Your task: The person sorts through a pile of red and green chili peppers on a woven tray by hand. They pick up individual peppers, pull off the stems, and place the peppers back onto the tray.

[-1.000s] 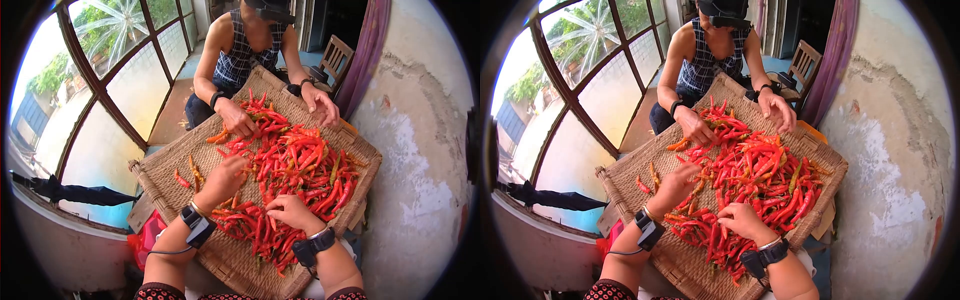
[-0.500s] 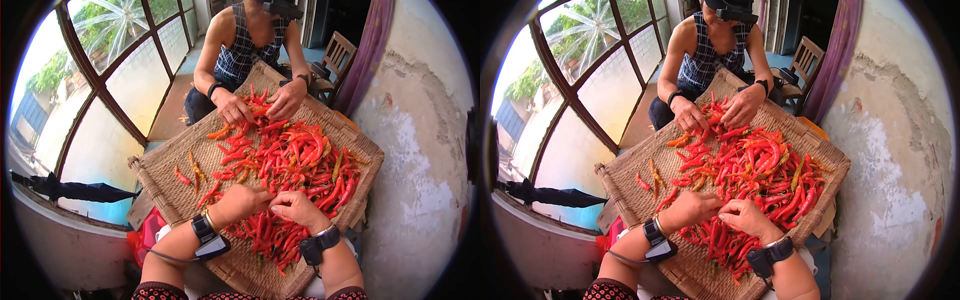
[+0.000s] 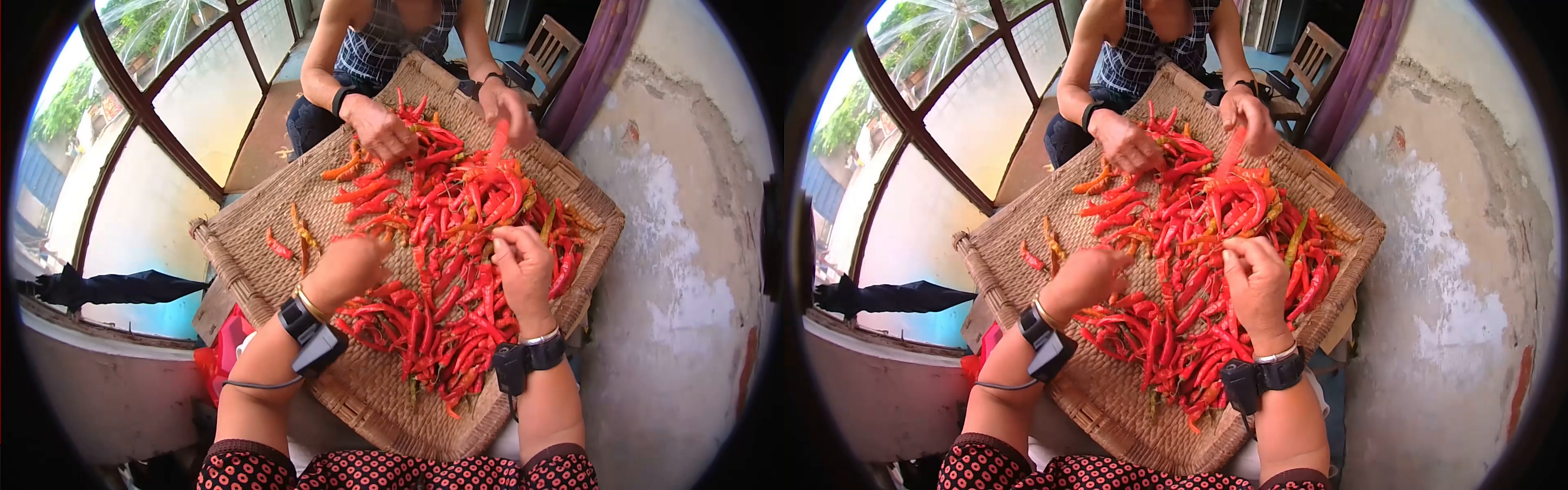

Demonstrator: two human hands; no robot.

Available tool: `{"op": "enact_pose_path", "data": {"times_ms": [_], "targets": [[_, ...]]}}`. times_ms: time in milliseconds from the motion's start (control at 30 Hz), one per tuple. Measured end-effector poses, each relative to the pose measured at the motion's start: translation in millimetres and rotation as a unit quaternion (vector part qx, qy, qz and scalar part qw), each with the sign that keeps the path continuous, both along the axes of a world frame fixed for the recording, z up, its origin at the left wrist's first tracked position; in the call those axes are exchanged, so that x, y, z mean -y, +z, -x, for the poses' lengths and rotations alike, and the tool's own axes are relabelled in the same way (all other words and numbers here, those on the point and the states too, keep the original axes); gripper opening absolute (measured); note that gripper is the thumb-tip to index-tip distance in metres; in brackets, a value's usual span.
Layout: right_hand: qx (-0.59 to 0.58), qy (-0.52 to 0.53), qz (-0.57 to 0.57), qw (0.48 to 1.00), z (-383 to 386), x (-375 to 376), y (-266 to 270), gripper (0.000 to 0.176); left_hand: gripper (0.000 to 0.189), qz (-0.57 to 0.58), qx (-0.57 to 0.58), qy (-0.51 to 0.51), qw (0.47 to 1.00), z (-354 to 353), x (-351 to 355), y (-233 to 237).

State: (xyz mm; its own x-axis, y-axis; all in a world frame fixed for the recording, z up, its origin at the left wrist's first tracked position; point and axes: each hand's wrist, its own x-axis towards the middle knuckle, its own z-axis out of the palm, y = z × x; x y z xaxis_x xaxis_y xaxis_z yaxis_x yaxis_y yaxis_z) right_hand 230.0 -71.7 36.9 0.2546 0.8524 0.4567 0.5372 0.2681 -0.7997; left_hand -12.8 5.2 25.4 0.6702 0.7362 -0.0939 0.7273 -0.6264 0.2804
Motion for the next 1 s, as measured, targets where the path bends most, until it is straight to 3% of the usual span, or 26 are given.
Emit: {"op": "enact_pose_path", "data": {"times_ms": [67, 100, 133, 200, 233, 333, 467, 533, 600, 633, 667, 733, 800, 867, 933, 1000], "targets": [[0.056, -0.054, -0.063, 0.995, -2.0, -0.5, 4.6, 0.011, 0.042, 0.059, -0.071, -0.06, 0.994, -5.2, 12.9, 0.0], [0.066, -0.065, 0.009, 0.996, -5.9, 2.0, 6.8, 0.024, 0.042, 0.062, -0.07, -0.061, 0.994, -5.5, 16.9, -1.4], [0.067, -0.065, 0.012, 0.996, -9.5, 1.2, 3.9, 0.024, 0.044, 0.047, -0.034, -0.088, 0.994, -5.4, 20.6, -2.5], [0.255, -0.089, 0.042, 0.962, -14.8, -5.0, -8.9, 0.043, 0.046, 0.035, 0.001, -0.116, 0.993, -5.1, 23.7, -4.4], [0.239, -0.063, 0.121, 0.961, -14.6, -4.8, -14.1, 0.059, 0.048, 0.036, -0.038, -0.107, 0.993, -5.6, 24.6, -5.8], [0.327, -0.004, 0.217, 0.92, -13.1, -3.3, -14.6, 0.061, 0.046, 0.032, -0.097, -0.103, 0.989, -11.4, 22.7, -9.2], [0.312, 0.049, 0.195, 0.929, -16.7, -5.2, -17.6, 0.042, 0.024, 0.05, -0.023, -0.13, 0.99, -8.3, 12.8, -26.1], [0.208, 0.103, 0.227, 0.946, -11.1, -7.2, -24.5, 0.028, 0.017, 0.036, 0.012, -0.128, 0.991, -12.3, 6.9, -20.2], [0.21, 0.166, 0.202, 0.942, -5.7, -7.7, -35.4, 0.025, 0.015, 0.018, -0.034, -0.033, 0.999, -17.6, 5.3, -11.0], [0.16, 0.194, 0.203, 0.946, -0.1, -7.9, -39.6, 0.022, 0.015, 0.016, -0.033, -0.032, 0.999, -18.2, 3.4, -12.2], [0.151, 0.212, 0.184, 0.948, 4.9, -6.7, -39.8, 0.023, 0.014, 0.008, -0.011, -0.025, 1.0, -18.5, 1.0, -14.9], [0.152, 0.209, 0.264, 0.929, 10.6, -4.3, -30.2, 0.03, 0.014, -0.008, 0.01, -0.016, 1.0, -19.2, -1.9, -21.9], [0.194, 0.18, 0.268, 0.926, 12.5, 1.9, -21.1, 0.037, 0.017, -0.011, 0.153, -0.06, 0.986, -22.5, 6.2, -30.8], [0.285, 0.143, 0.299, 0.899, 10.0, 3.6, -17.1, 0.038, 0.02, 0.03, 0.141, -0.093, 0.985, -29.6, 14.2, -24.4], [0.27, 0.158, 0.304, 0.9, 5.6, 2.7, -24.7, 0.034, 0.026, 0.077, 0.16, -0.161, 0.971, -32.6, 18.7, -25.6], [0.221, 0.234, 0.251, 0.913, 3.0, 1.3, -37.0, 0.032, 0.03, 0.07, 0.117, -0.162, 0.977, -34.8, 28.2, -24.6]]}}
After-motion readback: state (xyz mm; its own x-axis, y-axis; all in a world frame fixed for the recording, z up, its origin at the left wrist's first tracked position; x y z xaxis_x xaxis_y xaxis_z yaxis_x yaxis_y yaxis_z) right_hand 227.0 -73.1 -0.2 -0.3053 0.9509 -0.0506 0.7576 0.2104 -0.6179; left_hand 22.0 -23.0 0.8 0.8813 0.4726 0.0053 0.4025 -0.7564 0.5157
